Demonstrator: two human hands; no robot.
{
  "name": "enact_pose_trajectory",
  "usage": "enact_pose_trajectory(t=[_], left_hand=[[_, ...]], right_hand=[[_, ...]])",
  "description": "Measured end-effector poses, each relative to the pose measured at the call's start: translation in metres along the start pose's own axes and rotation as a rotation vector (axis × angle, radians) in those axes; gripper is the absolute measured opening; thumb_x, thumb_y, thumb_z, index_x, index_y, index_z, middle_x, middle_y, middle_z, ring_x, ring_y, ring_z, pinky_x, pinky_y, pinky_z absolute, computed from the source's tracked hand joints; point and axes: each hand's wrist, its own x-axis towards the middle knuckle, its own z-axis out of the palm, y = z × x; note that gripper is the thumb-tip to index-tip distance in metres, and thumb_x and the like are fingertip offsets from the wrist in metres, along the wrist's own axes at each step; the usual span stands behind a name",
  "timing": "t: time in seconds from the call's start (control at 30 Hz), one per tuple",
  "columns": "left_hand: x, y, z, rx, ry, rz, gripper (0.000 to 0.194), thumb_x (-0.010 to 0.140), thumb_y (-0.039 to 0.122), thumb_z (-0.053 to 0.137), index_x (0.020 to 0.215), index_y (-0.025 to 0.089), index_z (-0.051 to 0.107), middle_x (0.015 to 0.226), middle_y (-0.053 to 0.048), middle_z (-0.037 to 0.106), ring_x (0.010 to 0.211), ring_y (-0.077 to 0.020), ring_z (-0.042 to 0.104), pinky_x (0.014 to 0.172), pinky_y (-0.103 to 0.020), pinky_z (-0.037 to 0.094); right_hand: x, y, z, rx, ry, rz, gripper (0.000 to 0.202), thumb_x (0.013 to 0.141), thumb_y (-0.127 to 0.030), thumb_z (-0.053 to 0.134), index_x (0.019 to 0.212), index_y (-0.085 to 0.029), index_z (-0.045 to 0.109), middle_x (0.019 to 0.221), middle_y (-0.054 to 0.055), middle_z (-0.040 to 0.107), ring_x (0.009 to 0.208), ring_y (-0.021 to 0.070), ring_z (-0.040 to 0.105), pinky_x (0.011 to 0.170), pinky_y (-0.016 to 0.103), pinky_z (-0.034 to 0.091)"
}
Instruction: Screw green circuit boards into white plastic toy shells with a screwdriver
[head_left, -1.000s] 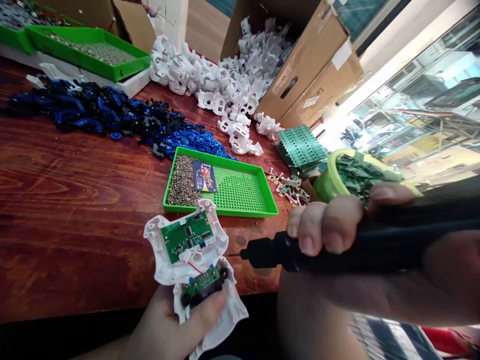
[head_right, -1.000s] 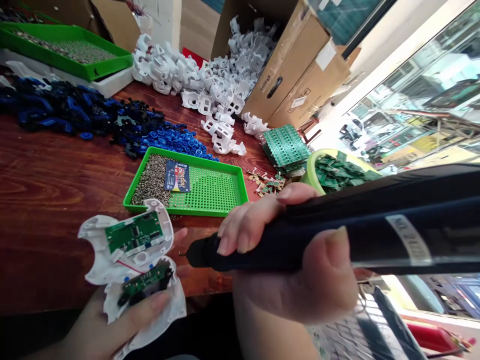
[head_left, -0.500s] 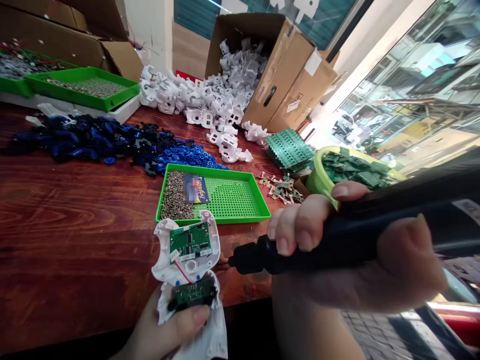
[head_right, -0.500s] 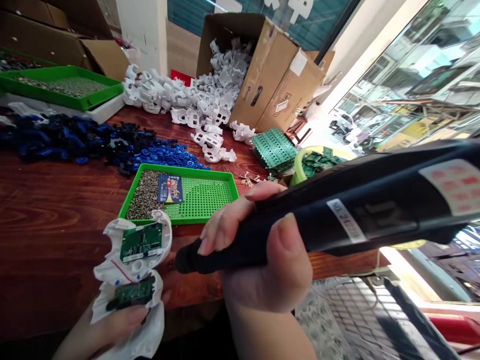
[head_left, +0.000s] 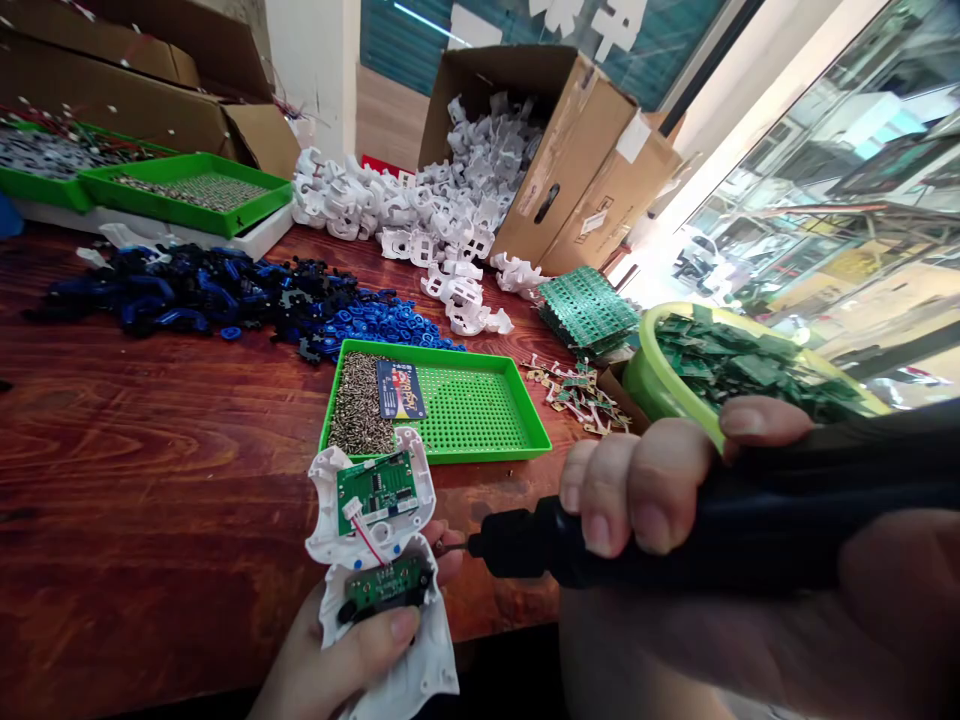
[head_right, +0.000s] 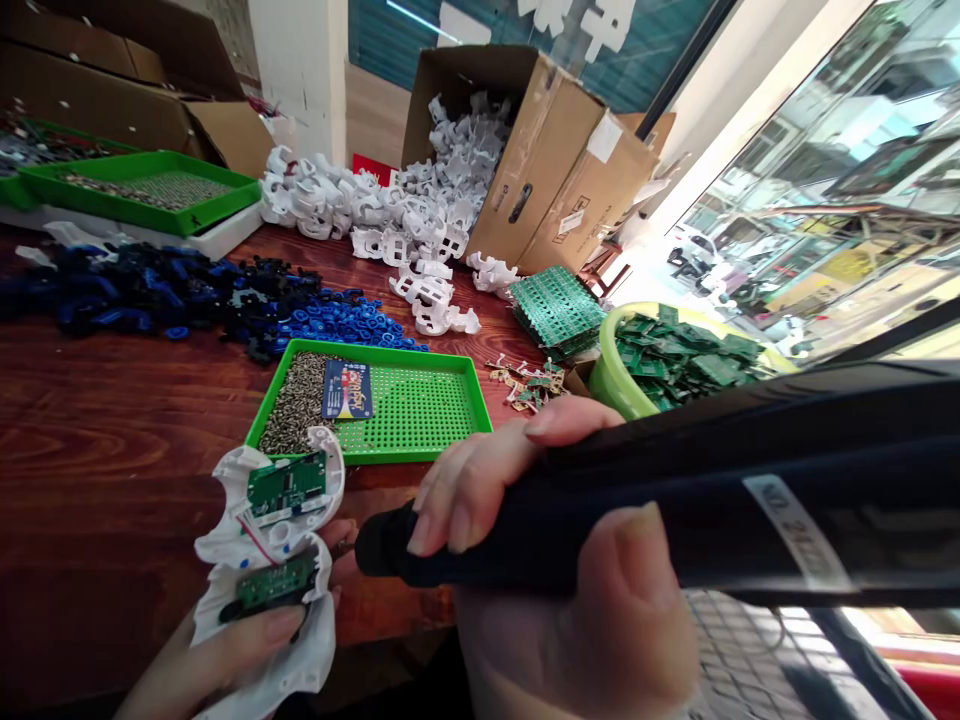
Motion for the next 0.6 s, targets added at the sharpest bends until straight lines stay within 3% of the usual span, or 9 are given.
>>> enact_pose_trajectory(t=[0.13, 0.33, 0.47, 0.6], left_hand=[[0.0048, -0.0058, -0.0040, 0.044, 0.012, 0.075, 0.039, 0.057, 0.015, 0.082, 0.093, 0.030, 0.075, 0.101, 0.002, 0.076, 0.100, -0.0247, 0.068, 0.079, -0.020, 0.056], [0.0028, -0.0074, -0.0032, 0.056, 0.045, 0.041, 0.040, 0.053, 0.022, 0.084, 0.091, 0.030, 0.076, 0.094, -0.001, 0.077, 0.111, -0.0295, 0.061, 0.091, -0.028, 0.052], [-0.0015, -0.0066, -0.0003, 0.072, 0.082, 0.028, 0.041, 0.052, 0.026, 0.084, 0.092, 0.030, 0.075, 0.105, 0.001, 0.075, 0.114, -0.0300, 0.059, 0.089, -0.028, 0.052], [-0.0016, -0.0084, -0.0017, 0.100, 0.068, 0.029, 0.051, 0.052, 0.030, 0.084, 0.102, 0.028, 0.072, 0.106, -0.002, 0.074, 0.117, -0.0314, 0.056, 0.099, -0.032, 0.046]], right_hand=[[-0.0046, 0.0010, -0.0019, -0.006, -0.051, -0.008, 0.024, 0.089, -0.045, 0.050, 0.092, -0.023, 0.057, 0.054, -0.003, 0.055, 0.043, 0.0146, 0.054, 0.047, 0.034, 0.048], [-0.0066, 0.0013, 0.0037, -0.074, -0.038, 0.006, 0.025, 0.080, -0.045, 0.063, 0.091, -0.024, 0.055, 0.055, -0.004, 0.055, 0.044, 0.0159, 0.055, 0.048, 0.035, 0.049], [-0.0087, 0.0021, 0.0002, -0.113, -0.092, -0.047, 0.032, 0.077, -0.047, 0.066, 0.094, -0.023, 0.053, 0.056, -0.004, 0.055, 0.044, 0.0160, 0.055, 0.049, 0.037, 0.050], [-0.0104, 0.0044, 0.0017, -0.123, -0.096, -0.078, 0.033, 0.078, -0.045, 0.065, 0.097, -0.022, 0.052, 0.058, -0.003, 0.055, 0.045, 0.0165, 0.055, 0.044, 0.034, 0.048]])
